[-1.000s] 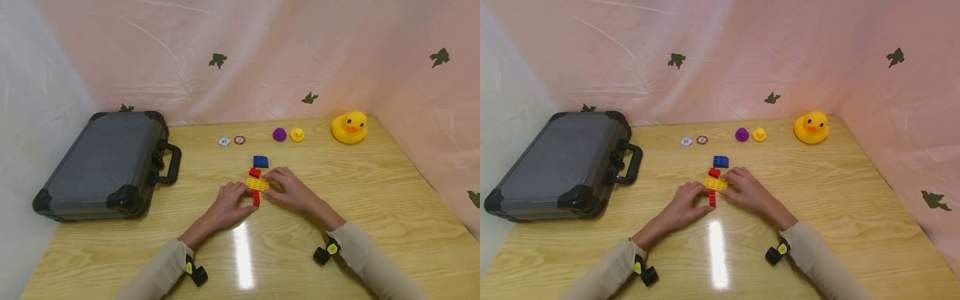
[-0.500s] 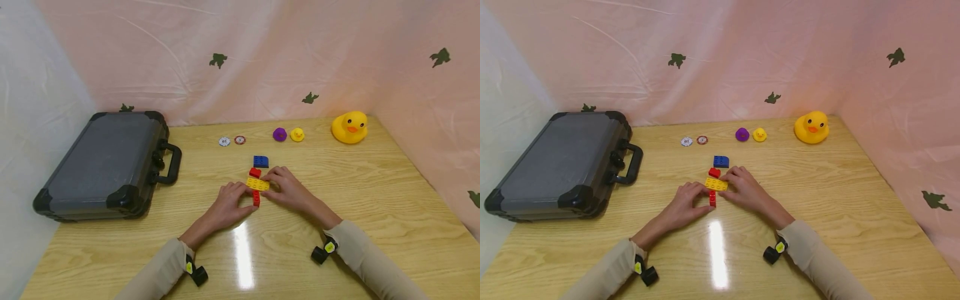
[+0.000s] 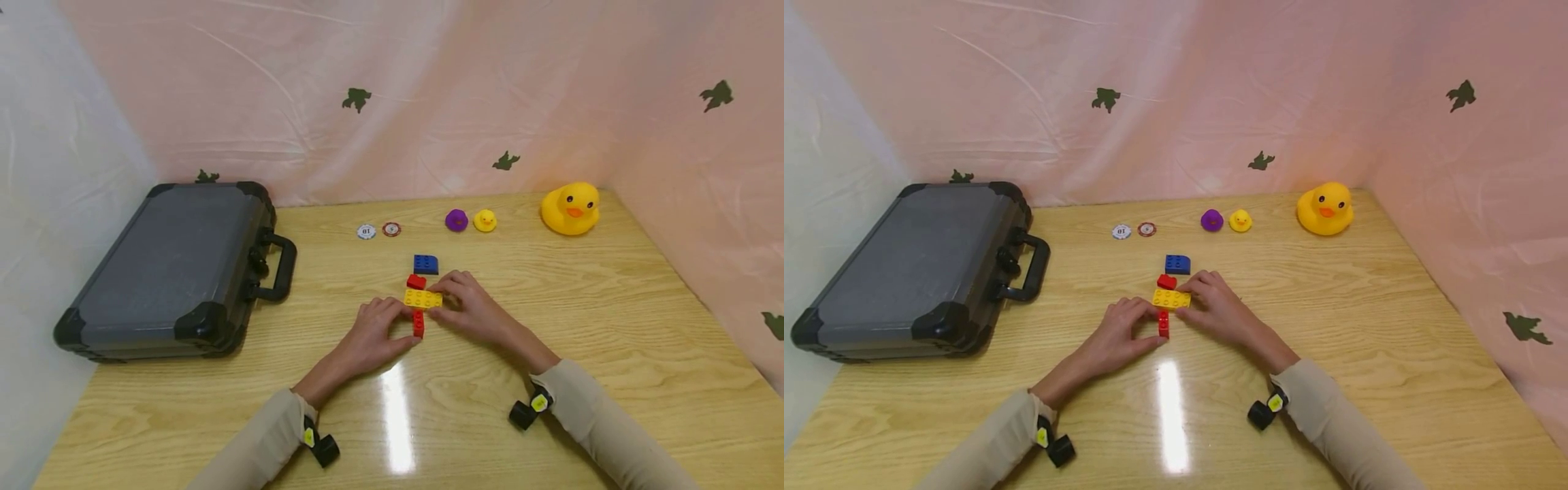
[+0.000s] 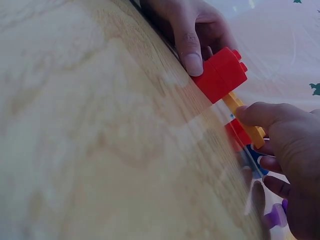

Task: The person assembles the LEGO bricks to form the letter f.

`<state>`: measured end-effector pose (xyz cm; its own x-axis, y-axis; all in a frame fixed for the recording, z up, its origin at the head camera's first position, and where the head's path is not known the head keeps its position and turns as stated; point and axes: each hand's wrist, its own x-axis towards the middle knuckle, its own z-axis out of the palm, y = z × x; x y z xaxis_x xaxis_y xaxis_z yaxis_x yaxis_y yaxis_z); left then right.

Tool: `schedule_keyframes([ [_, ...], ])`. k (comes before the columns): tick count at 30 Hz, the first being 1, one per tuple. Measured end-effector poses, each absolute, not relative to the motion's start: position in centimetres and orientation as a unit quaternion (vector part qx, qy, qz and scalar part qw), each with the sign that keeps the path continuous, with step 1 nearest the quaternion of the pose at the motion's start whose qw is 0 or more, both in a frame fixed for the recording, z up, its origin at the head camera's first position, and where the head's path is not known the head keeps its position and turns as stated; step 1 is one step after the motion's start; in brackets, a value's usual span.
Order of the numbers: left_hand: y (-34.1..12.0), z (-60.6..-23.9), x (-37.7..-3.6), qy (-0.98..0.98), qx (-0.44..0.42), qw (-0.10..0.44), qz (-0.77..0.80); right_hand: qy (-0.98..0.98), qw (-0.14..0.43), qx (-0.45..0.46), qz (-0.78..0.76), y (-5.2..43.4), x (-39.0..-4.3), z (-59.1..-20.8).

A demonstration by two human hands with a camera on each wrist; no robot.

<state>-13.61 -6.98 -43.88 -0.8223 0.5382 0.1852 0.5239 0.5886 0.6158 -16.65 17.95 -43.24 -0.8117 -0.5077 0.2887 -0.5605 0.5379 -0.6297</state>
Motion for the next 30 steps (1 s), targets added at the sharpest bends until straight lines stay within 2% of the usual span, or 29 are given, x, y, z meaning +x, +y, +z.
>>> schedule_keyframes([
  [13,-6.9,-43.9,-13.6,0.892,0.299,0.008,0.34,-0.885,0.032,0.271,0.377,18.7,-16.5,-42.3],
  [30,-7.0,-43.8,-13.5,0.891,0.297,0.009,0.343,-0.858,0.095,0.326,0.385,19.3,-15.6,-41.7],
])
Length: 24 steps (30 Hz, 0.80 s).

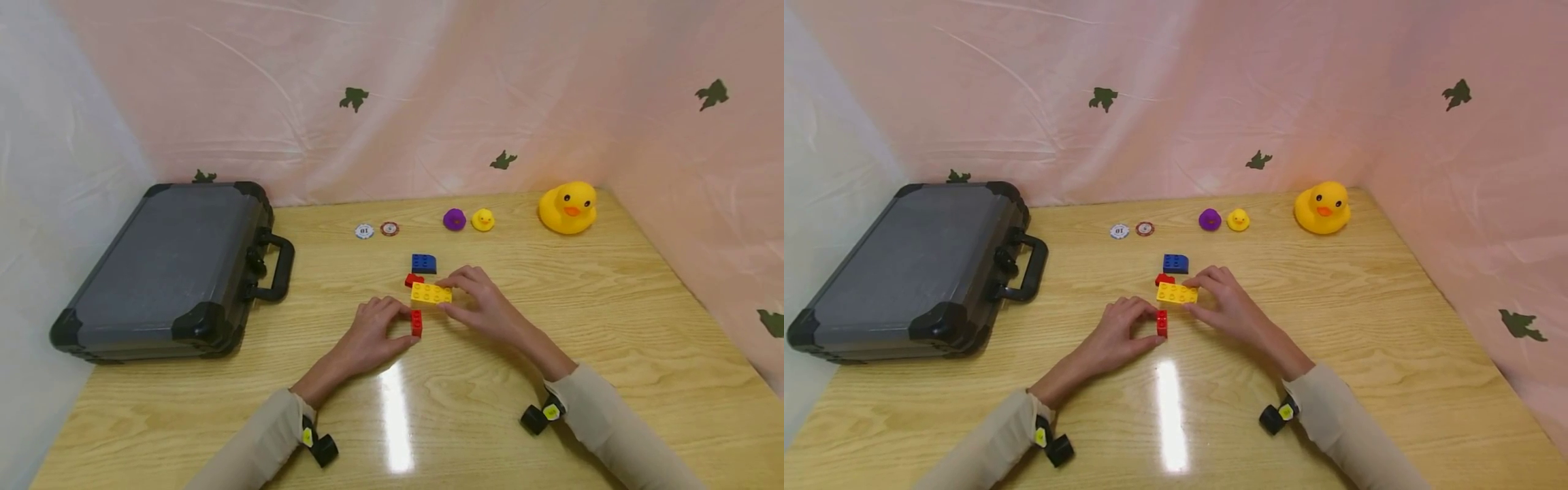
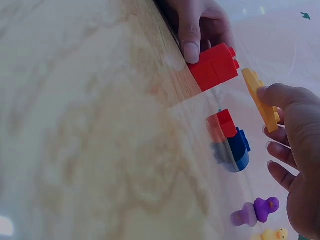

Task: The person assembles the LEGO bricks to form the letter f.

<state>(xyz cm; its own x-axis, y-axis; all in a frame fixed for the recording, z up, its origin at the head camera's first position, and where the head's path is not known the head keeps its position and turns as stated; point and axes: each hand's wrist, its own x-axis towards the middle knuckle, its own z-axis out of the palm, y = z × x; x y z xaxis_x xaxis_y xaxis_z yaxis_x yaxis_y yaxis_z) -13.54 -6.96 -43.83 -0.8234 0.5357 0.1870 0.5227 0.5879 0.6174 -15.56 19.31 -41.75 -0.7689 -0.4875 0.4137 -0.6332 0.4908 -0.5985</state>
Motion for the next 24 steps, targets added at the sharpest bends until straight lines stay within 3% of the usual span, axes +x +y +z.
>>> schedule_keyframes([
  [12,-7.0,-44.0,-13.6,0.891,0.299,0.004,0.342,-0.83,0.125,0.377,0.392,18.9,-14.7,-41.5],
  [24,-7.0,-43.9,-13.6,0.897,0.295,0.01,0.329,-0.83,0.11,0.379,0.393,18.6,-14.2,-41.5],
])
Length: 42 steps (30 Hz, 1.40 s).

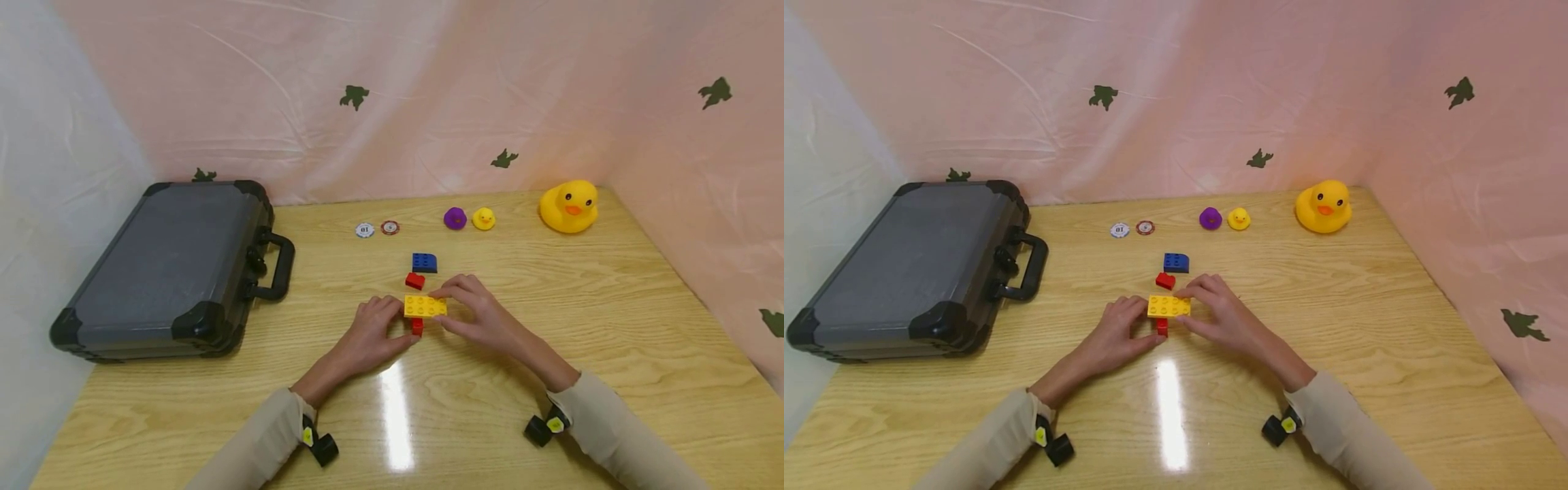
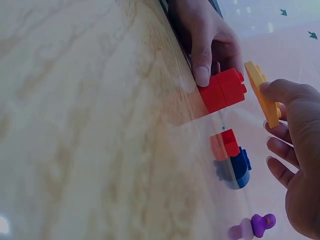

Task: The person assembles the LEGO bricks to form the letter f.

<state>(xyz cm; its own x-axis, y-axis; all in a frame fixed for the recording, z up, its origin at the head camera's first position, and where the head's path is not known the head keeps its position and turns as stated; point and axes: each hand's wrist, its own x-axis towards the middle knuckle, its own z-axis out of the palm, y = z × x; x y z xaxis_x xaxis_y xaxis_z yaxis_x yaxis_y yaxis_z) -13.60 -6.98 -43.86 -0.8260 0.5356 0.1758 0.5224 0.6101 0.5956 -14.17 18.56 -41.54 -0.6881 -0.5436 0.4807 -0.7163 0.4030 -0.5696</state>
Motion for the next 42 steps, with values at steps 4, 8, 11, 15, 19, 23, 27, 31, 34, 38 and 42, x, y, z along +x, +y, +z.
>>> schedule_keyframes([
  [4,-6.98,-43.83,-13.56,0.897,0.294,0.01,0.329,-0.823,0.113,0.392,0.395,18.52,-14.13,-41.69],
  [8,-6.99,-43.81,-13.52,0.898,0.294,0.007,0.328,-0.818,0.109,0.403,0.396,18.56,-14.09,-41.85],
  [11,-6.99,-43.86,-13.51,0.898,0.296,0.003,0.325,-0.82,0.101,0.402,0.394,18.55,-14.0,-41.89],
  [15,-6.99,-43.97,-13.56,0.897,0.299,0.0,0.325,-0.824,0.093,0.399,0.391,18.48,-13.94,-41.94],
  [19,-6.99,-44.01,-13.61,0.896,0.301,0.0,0.327,-0.826,0.088,0.397,0.391,18.45,-13.84,-41.91],
  [23,-6.98,-44.03,-13.64,0.896,0.3,0.001,0.328,-0.827,0.083,0.395,0.392,18.43,-13.69,-41.85],
  [27,-6.97,-44.04,-13.65,0.896,0.298,0.002,0.328,-0.825,0.084,0.397,0.393,18.41,-13.67,-41.93],
  [31,-6.95,-44.05,-13.67,0.898,0.297,0.004,0.325,-0.827,0.087,0.397,0.389,18.44,-13.65,-42.0],
  [34,-6.96,-43.98,-13.65,0.898,0.295,0.005,0.325,-0.831,0.083,0.392,0.386,18.45,-13.59,-41.99],
  [38,-6.97,-43.88,-13.59,0.897,0.297,0.001,0.327,-0.84,0.067,0.381,0.38,18.45,-13.46,-41.8],
  [42,-6.99,-43.88,-13.52,0.895,0.301,-0.006,0.329,-0.84,0.062,0.385,0.379,18.41,-13.43,-41.67],
])
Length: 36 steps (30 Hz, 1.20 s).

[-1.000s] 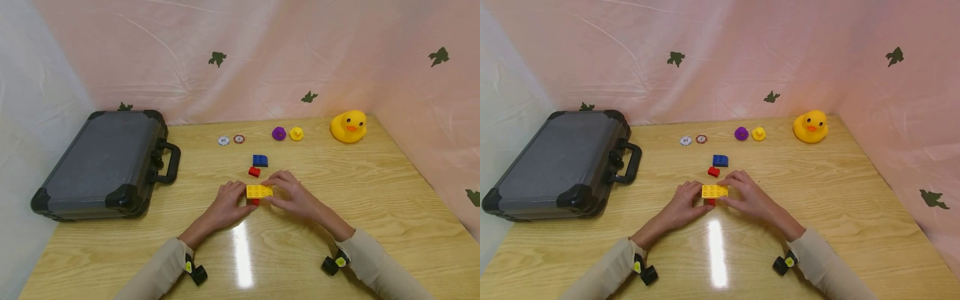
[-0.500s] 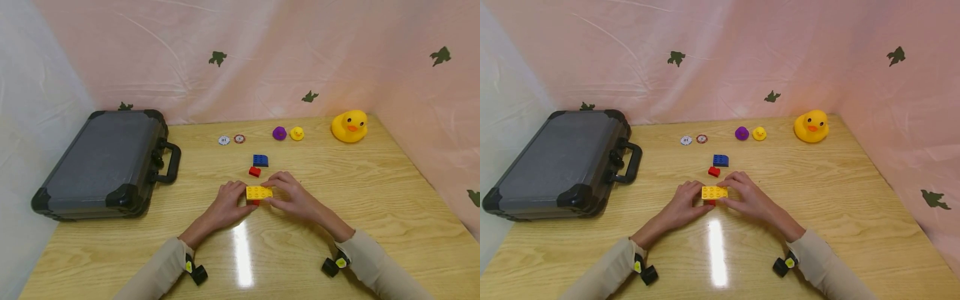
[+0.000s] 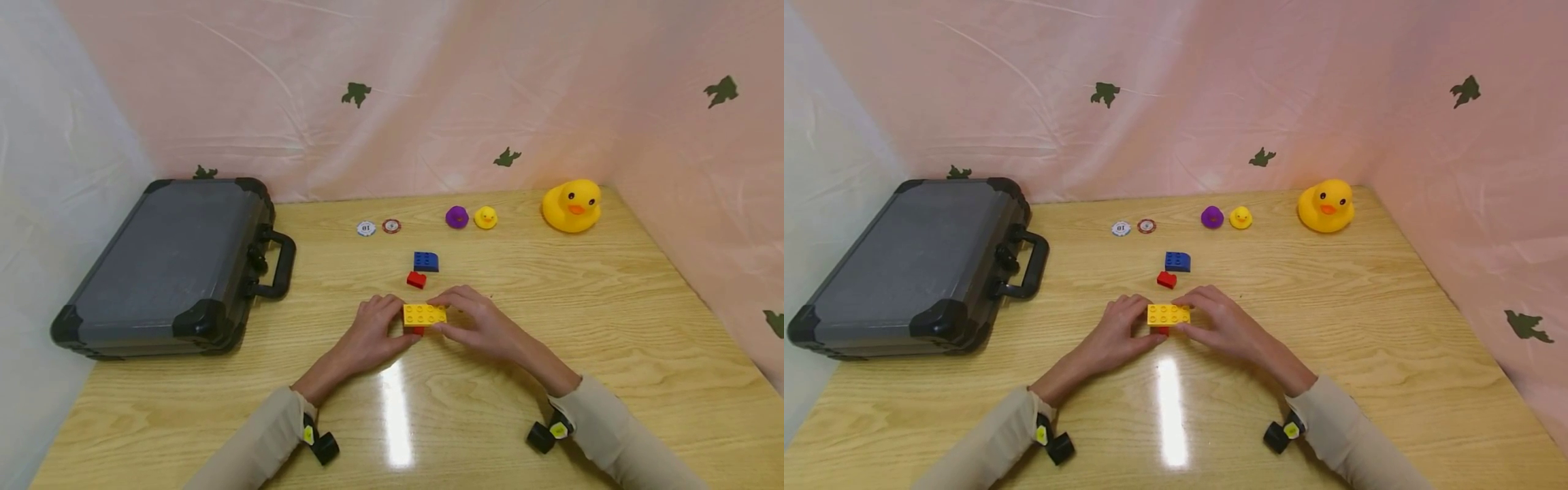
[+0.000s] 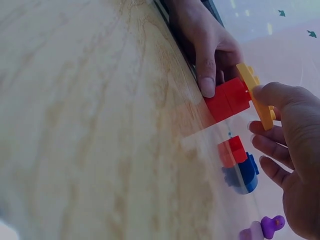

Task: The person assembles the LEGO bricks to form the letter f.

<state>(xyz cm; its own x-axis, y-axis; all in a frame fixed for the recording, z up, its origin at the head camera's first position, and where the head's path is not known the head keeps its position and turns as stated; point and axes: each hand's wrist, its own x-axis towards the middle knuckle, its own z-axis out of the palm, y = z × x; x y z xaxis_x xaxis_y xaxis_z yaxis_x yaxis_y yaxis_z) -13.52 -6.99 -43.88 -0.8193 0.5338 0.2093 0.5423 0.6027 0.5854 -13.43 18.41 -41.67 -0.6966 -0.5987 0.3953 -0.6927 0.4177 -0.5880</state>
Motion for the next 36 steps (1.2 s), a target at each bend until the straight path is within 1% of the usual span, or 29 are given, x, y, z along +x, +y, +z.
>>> schedule_keyframes([
  [7,-7.0,-44.1,-13.6,-0.895,-0.303,0.008,-0.328,-0.824,0.077,0.408,0.384,18.4,-13.6,-41.9],
  [21,-7.0,-44.0,-13.7,-0.895,-0.3,0.004,-0.329,-0.842,0.085,0.411,0.339,18.4,-13.5,-41.2],
  [25,-6.9,-43.9,-13.7,-0.895,-0.3,0.004,-0.329,-0.847,0.078,0.415,0.325,18.4,-13.5,-40.9],
  [32,-6.9,-43.9,-13.6,-0.896,-0.3,0.003,-0.327,-0.859,0.045,0.403,0.314,18.4,-13.6,-40.5],
  [36,-7.0,-43.9,-13.6,-0.897,-0.298,0.001,-0.327,-0.86,0.038,0.403,0.31,18.3,-13.7,-40.3],
])
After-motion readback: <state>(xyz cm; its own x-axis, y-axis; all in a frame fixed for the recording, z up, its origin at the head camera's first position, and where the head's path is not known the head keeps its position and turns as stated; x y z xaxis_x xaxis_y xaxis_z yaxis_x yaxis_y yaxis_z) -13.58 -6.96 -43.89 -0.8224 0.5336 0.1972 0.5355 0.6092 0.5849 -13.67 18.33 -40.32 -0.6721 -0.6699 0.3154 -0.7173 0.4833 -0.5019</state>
